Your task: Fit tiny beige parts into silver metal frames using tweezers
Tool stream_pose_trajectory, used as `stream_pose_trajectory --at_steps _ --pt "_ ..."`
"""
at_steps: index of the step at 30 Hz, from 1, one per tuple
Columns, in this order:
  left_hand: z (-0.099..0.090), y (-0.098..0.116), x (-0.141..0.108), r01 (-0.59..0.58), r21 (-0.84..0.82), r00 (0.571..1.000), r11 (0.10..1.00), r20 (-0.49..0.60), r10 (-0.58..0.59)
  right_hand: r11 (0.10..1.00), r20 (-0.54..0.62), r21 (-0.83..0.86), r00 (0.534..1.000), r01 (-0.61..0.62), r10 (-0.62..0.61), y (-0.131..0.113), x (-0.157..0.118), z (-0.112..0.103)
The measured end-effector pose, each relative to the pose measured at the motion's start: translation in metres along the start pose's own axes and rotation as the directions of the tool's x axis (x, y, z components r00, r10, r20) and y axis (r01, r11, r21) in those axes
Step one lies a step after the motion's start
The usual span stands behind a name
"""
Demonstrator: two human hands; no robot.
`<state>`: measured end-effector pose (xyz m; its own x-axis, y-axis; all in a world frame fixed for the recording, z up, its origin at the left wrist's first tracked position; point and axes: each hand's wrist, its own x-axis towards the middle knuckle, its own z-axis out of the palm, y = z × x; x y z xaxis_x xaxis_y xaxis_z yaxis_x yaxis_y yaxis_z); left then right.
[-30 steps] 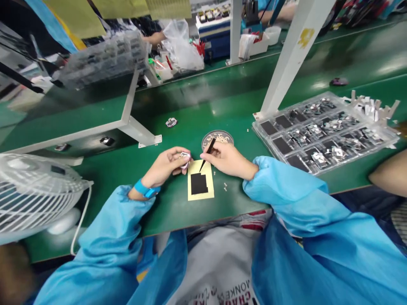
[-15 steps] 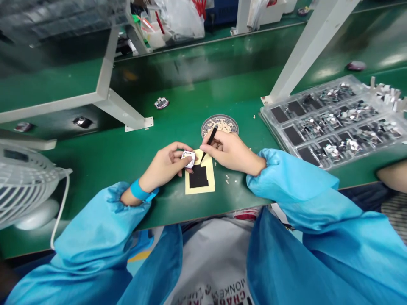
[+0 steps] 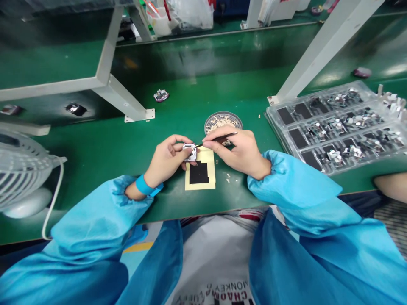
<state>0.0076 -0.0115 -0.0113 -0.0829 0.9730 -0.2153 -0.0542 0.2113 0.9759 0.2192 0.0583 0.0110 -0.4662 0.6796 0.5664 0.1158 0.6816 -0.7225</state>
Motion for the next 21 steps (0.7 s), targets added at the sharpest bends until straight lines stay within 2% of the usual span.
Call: stream_pose_trajectory --at_steps 9,21 --pt "0.0005 -0.0011 -0.0024 -0.006 0.043 1.0 0.999 -0.023 0.007 0.999 0.053 -0.045 0.999 -0.003 0.006 0.0018 -0.0004 0.0016" --pt "0.0008 -0.0021 -0.0023 -0.023 0.046 0.999 0.999 -0.035 0.024 0.998 0.027 -0.054 0.999 0.03 -0.029 0.0044 -0.0013 0.004"
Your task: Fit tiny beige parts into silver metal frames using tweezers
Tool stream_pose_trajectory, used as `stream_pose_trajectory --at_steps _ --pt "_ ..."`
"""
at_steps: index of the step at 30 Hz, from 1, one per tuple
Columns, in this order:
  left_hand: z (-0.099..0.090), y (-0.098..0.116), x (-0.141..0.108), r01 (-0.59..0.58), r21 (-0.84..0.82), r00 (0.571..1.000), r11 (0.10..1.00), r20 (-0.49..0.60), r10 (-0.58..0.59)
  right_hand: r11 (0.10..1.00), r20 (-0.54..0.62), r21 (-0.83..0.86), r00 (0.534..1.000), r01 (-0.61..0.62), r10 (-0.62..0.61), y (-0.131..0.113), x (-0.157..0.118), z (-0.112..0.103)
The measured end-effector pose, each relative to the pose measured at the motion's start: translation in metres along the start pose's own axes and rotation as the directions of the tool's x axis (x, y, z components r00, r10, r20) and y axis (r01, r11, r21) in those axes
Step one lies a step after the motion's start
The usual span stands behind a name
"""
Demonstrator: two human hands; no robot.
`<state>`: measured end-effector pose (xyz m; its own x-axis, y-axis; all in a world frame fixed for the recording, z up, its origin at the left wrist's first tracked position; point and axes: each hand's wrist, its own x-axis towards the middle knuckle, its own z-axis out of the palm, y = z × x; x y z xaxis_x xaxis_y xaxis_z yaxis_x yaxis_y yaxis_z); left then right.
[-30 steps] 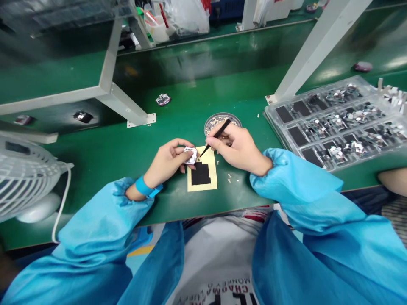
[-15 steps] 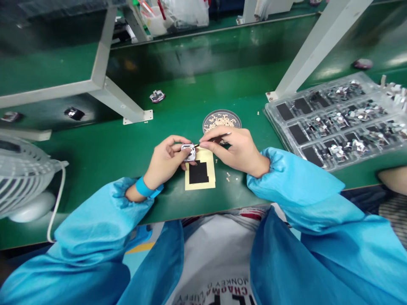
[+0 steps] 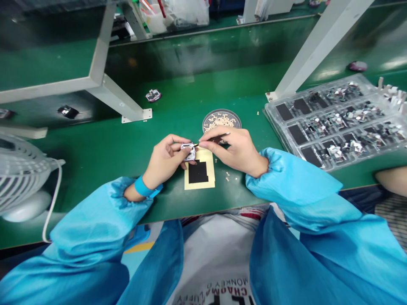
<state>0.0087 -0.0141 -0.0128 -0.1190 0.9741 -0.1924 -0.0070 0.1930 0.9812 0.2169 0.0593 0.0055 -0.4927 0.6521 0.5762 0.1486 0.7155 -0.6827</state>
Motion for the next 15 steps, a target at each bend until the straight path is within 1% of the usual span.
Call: stream_pose_trajectory --at_steps 6,11,15 --pt "-0.0002 -0.0001 -0.0004 0.004 -0.001 1.0 1.0 0.009 -0.004 1.0 0.018 -0.006 1.0 -0.008 0.008 0.0011 -0.0014 0.0018" --pt "-0.0009 0.0019 -0.0003 0.013 -0.02 1.0 1.0 0.015 -0.013 0.999 -0.027 -0.034 0.999 0.018 -0.019 -0.0032 0.0008 -0.0027" --pt "-0.0011 0.0023 -0.0013 0.007 -0.021 1.0 1.0 0.025 -0.006 0.999 -0.017 -0.05 1.0 0.013 -0.014 -0.003 0.0017 -0.0027"
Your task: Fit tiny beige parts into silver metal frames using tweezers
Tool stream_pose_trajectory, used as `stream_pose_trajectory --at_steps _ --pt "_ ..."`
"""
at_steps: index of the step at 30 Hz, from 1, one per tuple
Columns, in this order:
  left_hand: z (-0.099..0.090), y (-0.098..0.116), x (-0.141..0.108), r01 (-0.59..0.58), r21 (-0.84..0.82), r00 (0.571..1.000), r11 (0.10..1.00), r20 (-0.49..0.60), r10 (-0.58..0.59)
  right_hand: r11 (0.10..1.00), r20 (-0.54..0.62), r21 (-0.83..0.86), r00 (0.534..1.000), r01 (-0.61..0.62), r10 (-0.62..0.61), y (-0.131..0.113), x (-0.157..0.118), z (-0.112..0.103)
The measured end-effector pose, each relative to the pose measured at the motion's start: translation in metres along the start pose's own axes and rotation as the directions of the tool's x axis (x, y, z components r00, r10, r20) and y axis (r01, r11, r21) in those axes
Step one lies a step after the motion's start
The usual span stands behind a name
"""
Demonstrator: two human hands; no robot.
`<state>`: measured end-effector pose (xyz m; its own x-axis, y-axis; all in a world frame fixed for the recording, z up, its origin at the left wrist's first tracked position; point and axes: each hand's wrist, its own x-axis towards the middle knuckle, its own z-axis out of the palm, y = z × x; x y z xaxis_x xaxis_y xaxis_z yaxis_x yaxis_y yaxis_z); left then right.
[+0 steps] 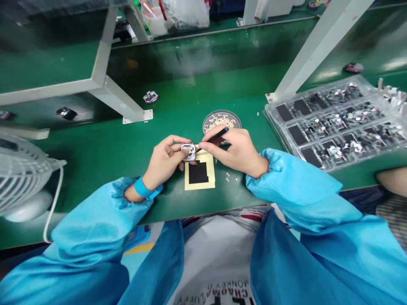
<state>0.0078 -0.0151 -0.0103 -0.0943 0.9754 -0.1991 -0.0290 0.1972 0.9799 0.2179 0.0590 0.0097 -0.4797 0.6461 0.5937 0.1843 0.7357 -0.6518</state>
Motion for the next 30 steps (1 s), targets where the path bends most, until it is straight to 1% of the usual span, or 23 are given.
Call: stream_pose_trajectory --at_steps 6,8,10,12,14,17,19,22,25,27,28,29,30 --pt "0.0 -0.001 -0.001 -0.028 0.024 0.999 0.999 -0.014 0.029 0.995 0.034 0.039 0.995 -0.093 0.091 0.002 -0.001 0.004" --pt "-0.002 0.0 0.0 -0.033 0.01 0.999 0.999 -0.011 0.033 0.987 0.061 0.084 0.99 -0.134 0.129 0.002 0.0 0.003" --pt "-0.004 0.002 0.001 -0.036 -0.014 0.999 0.999 -0.009 0.035 0.97 0.103 0.172 0.983 -0.171 0.155 0.003 0.003 0.001" --pt "-0.007 0.004 0.003 -0.043 -0.045 0.999 0.998 -0.013 0.043 0.943 0.147 0.273 0.977 -0.19 0.154 0.005 0.005 -0.002" --pt "-0.008 0.004 0.005 -0.048 -0.068 0.999 0.996 -0.026 0.046 0.925 0.181 0.334 0.975 -0.181 0.126 0.008 0.007 -0.005" --pt "-0.008 0.004 0.007 -0.043 -0.077 0.998 0.996 -0.041 0.04 0.924 0.22 0.35 0.972 -0.153 0.077 0.013 0.009 -0.008" --pt "-0.007 0.003 0.007 -0.042 -0.069 0.998 0.997 -0.047 0.038 0.926 0.234 0.346 0.97 -0.149 0.068 0.014 0.01 -0.009" --pt "-0.007 0.004 0.006 -0.045 -0.05 0.997 0.998 -0.059 0.042 0.928 0.237 0.331 0.967 -0.172 0.095 0.011 0.01 -0.009" --pt "-0.008 0.005 0.006 -0.067 -0.03 0.995 0.997 -0.071 0.065 0.88 0.248 0.406 0.957 -0.245 0.152 0.003 0.01 -0.012" --pt "-0.009 0.006 0.006 -0.095 -0.02 0.992 0.995 -0.089 0.093 0.874 0.186 0.393 0.955 -0.287 0.23 -0.002 0.01 -0.022" --pt "-0.009 0.007 0.006 -0.108 -0.017 0.989 0.994 -0.102 0.106 0.895 0.128 0.334 0.955 -0.296 0.268 -0.004 0.009 -0.032" --pt "-0.009 0.008 0.005 -0.118 -0.012 0.986 0.993 -0.12 0.115 0.924 0.058 0.238 0.953 -0.301 0.296 -0.005 0.009 -0.045" --pt "-0.009 0.009 0.005 -0.125 -0.003 0.983 0.992 -0.136 0.123 0.945 -0.01 0.102 0.95 -0.31 0.313 -0.004 0.008 -0.061"
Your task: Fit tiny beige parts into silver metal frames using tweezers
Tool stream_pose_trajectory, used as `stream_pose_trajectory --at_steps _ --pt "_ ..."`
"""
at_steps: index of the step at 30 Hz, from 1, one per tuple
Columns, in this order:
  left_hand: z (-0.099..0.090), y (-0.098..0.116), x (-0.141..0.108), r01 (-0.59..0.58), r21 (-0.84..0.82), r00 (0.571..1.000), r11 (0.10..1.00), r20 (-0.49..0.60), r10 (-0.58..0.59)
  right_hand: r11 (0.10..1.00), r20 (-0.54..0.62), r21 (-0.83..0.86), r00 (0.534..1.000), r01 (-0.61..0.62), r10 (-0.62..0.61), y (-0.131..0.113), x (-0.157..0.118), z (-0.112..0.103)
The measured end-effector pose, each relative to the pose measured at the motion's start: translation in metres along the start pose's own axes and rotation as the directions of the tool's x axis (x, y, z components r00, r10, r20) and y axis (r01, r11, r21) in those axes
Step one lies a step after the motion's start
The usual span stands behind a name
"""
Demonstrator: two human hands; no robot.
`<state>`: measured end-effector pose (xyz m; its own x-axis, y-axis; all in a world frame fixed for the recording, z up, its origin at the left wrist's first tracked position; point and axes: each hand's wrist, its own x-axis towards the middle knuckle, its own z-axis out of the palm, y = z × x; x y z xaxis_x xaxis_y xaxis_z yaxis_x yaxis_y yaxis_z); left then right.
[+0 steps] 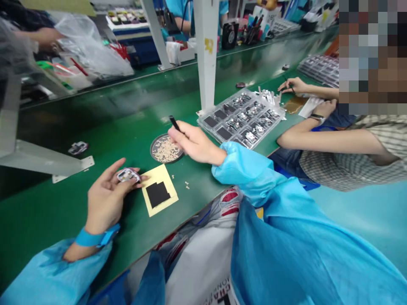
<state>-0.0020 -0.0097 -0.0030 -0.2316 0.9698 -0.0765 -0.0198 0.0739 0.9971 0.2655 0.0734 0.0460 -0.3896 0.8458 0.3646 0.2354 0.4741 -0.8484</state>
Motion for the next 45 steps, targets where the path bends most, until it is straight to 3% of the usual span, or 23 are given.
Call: stream_pose_trajectory --at_steps 2,4,6,8,12,15,18,21,24,26,28,31,34,38,45 --pt "0.0 0.002 -0.002 0.005 0.022 1.0 1.0 -0.01 -0.005 0.938 -0.077 -0.343 0.997 -0.045 0.02 0.003 -0.001 -0.04" --pt "0.001 0.003 -0.003 0.043 0.039 0.999 0.998 0.016 -0.044 0.722 -0.157 -0.65 0.971 -0.24 0.181 0.013 -0.004 -0.082" --pt "0.001 0.003 -0.005 0.083 0.061 0.994 0.995 0.06 -0.086 0.43 -0.329 -0.782 0.885 -0.45 0.328 0.03 -0.008 -0.116" --pt "0.002 0.002 -0.005 0.089 0.1 0.99 0.991 0.1 -0.099 0.29 -0.38 -0.814 0.838 -0.504 0.391 0.047 -0.012 -0.136" --pt "0.003 0.002 -0.008 0.066 0.166 0.987 0.984 0.132 -0.088 0.326 -0.323 -0.82 0.85 -0.471 0.415 0.063 -0.014 -0.15" --pt "0.005 0.005 -0.01 0.076 0.181 0.984 0.98 0.147 -0.104 0.414 -0.29 -0.803 0.888 -0.429 0.358 0.05 -0.002 -0.152" --pt "0.006 0.008 -0.011 0.105 0.146 0.975 0.984 0.181 -0.131 0.65 -0.189 -0.7 0.955 -0.295 0.229 0.021 0.015 -0.134" --pt "0.006 0.007 -0.01 0.121 0.07 0.97 0.99 0.205 -0.133 0.855 -0.046 -0.507 0.994 -0.111 0.101 -0.01 0.029 -0.087" --pt "0.004 0.004 -0.008 0.096 -0.003 0.975 0.995 0.199 -0.094 0.942 0.08 -0.334 0.997 0.044 -0.019 -0.032 0.034 -0.027" --pt "0.003 0.002 -0.007 0.076 -0.029 0.981 0.997 0.182 -0.07 0.98 0.159 -0.195 0.987 0.043 -0.011 -0.037 0.035 0.007" --pt "0.001 0.001 -0.007 0.061 -0.043 0.983 0.997 0.175 -0.052 0.999 0.223 -0.037 0.975 -0.01 0.018 -0.034 0.033 0.032" --pt "0.0 -0.001 -0.006 0.022 -0.095 0.984 0.995 0.179 -0.004 0.985 0.291 0.157 0.956 -0.069 0.021 -0.018 0.027 0.051" --pt "0.0 -0.002 -0.006 -0.031 -0.153 0.986 0.988 0.159 0.055 0.956 0.342 0.254 0.938 -0.148 0.054 -0.004 0.023 0.054" --pt "0.001 -0.003 -0.006 -0.059 -0.126 0.991 0.99 0.116 0.074 0.883 0.382 0.35 0.908 -0.313 0.171 -0.002 0.022 0.05" --pt "0.003 -0.004 -0.009 -0.128 -0.087 0.978 0.988 0.154 0.14 0.809 0.465 0.356 0.84 -0.468 0.281 -0.003 0.012 0.064"
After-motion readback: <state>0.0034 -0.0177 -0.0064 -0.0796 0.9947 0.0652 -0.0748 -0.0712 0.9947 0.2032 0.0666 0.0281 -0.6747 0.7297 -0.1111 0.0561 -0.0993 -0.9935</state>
